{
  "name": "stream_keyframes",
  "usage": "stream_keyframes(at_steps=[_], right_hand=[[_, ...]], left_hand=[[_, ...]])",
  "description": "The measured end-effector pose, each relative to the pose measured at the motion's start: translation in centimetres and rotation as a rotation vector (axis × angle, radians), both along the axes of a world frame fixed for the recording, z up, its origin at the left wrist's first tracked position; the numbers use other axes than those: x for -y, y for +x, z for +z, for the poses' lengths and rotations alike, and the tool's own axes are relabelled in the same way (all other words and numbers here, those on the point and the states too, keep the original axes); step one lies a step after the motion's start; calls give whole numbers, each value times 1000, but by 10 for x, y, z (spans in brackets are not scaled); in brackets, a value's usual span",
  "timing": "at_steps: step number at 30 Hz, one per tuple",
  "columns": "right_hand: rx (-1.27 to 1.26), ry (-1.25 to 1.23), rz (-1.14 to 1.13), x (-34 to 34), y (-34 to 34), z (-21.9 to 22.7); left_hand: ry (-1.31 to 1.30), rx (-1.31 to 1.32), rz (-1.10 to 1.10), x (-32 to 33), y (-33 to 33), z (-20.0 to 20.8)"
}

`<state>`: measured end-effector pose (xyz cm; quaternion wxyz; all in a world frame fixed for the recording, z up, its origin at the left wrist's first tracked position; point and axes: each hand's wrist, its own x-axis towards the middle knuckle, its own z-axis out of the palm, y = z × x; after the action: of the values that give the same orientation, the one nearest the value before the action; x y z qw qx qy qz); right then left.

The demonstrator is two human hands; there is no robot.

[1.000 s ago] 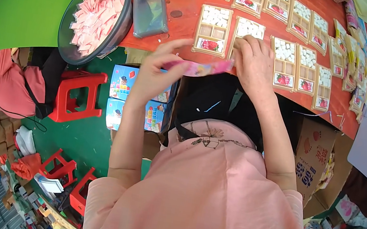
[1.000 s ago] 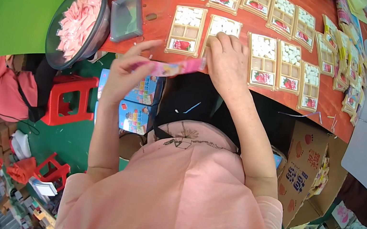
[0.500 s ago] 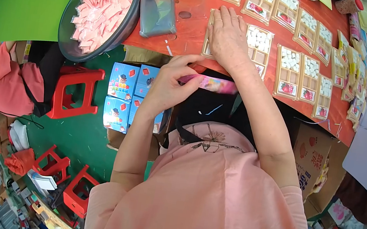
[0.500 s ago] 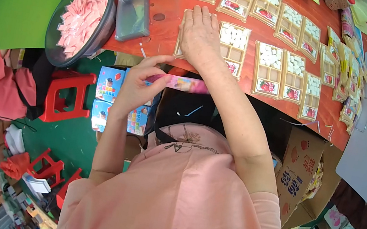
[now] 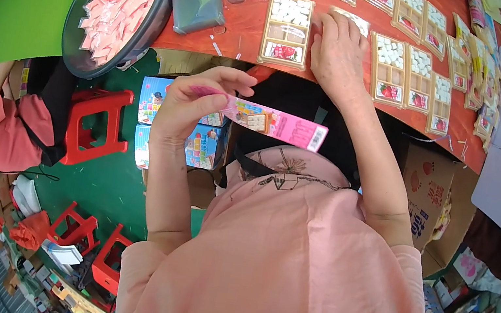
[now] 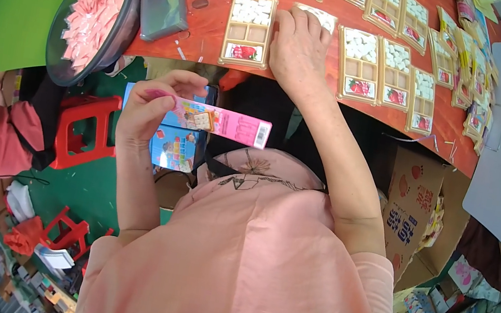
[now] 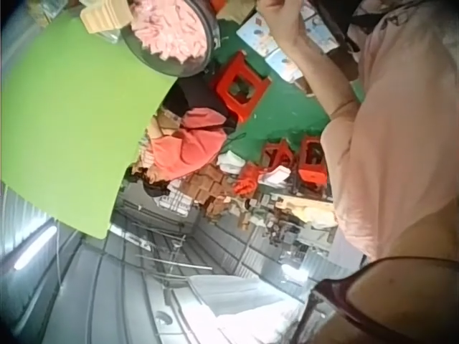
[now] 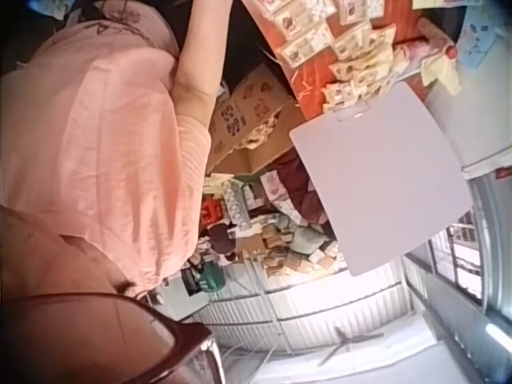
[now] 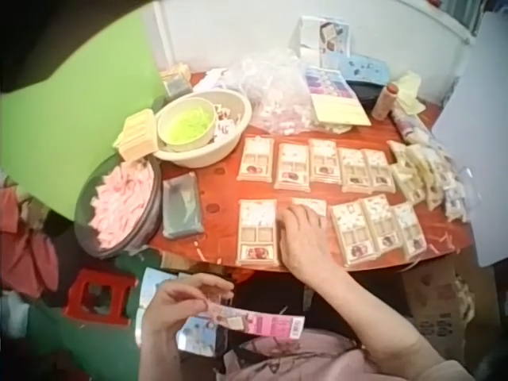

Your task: Packaging small cube-shaped items into plastic trays, inserting them into sleeves, and applying adhesive labels.

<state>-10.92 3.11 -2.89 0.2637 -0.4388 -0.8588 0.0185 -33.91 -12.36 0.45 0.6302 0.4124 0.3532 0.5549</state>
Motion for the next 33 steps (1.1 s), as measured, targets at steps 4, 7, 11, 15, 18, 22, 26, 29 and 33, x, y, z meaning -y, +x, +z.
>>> stream_keyframes(at_steps=[4,7,11,15,18,22,26,29,33], right_hand=[[77,20,-34,-1,17,-6],[-19,112,17,-6,29,2],[-986,-1002,101,14,54,38],[-881,-937,236,43,42,66],[-770,-896,115,35,40,64],[-652,-823,26,19,28,48],[-437,-567,42,6,19,37],[-293,-414,74,4,10,38],[-88,-332,17,3,5,41]], left_hand=[[-78,30,-9,-13,23,6],[-240,-27,217,-22,36,12],[-334,-8,301,-33,37,16],[-376,-62,263,-52,43,18],[-405,-35,218,-60,39,7],[-346,-162,442,-69,49,3],[-273,-272,728,-83,59,-6],[-115,-448,905,-93,60,-32],[-107,-660,939,-99,60,-35]])
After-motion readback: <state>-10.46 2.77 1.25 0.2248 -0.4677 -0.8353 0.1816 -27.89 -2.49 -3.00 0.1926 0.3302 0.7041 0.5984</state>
